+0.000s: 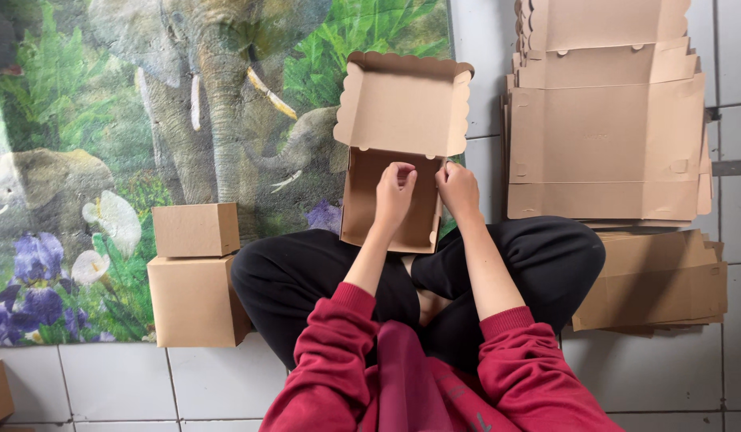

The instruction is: The person sits on the floor and assembles flat cardboard boxes by folding the sides and securing the tabs. They handle multiple boxes, folding the flaps and tucking the tabs into slots to form the box shape, then stacking the completed boxes.

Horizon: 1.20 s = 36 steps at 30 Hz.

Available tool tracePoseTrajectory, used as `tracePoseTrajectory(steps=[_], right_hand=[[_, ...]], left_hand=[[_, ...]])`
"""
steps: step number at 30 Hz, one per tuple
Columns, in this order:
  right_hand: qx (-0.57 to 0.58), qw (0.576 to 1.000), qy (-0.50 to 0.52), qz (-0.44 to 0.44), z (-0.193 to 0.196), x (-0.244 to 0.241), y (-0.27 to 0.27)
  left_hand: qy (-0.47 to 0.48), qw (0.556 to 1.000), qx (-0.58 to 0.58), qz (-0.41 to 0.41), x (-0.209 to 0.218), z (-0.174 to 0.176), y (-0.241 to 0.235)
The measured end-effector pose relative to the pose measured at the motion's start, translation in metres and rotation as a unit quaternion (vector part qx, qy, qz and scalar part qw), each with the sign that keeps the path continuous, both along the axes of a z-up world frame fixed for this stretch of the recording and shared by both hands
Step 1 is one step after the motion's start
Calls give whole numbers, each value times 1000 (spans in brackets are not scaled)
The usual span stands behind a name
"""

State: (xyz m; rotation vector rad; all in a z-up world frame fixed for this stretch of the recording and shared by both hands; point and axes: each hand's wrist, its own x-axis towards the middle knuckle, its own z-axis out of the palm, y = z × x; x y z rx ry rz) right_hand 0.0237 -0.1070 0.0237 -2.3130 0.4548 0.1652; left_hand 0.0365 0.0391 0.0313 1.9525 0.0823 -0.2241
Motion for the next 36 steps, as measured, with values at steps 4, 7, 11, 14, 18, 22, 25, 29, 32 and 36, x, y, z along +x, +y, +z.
tracePoseTrajectory(steps=[4, 7, 11, 14, 18, 22, 25, 29, 32, 36], right_hand=[[9, 1000, -8, -3, -3, -2, 3], [-11, 1000, 20, -4, 12, -6, 7], [-6, 1000, 24, -8, -12, -10, 7], [-19, 1000, 7, -10, -29, -11, 6], [-10, 1000, 12, -15, -37, -13, 5], [-15, 1000, 13, 2, 11, -25, 14], [33, 999, -27, -8, 26, -37, 21], [53, 993, -91, -53, -4, -43, 15], [50, 988, -121, -77, -21, -49, 12], [43, 987, -98, -121, 12, -65, 19]], left_hand=[[-100, 994, 43, -4, -6, 14, 53], [-109, 984, 137, 33, -16, 5, 96], [-83, 979, 173, 74, -32, 3, 126], [-50, 982, 142, 117, -42, 6, 125], [-19, 978, 174, 114, -53, -31, 128], [20, 981, 179, 75, -52, -76, 131], [74, 977, 198, 20, -51, -86, 128], [110, 968, 223, -35, -55, -80, 126], [83, 962, 256, -56, -53, -105, 128], [76, 964, 251, -51, -57, -95, 132]])
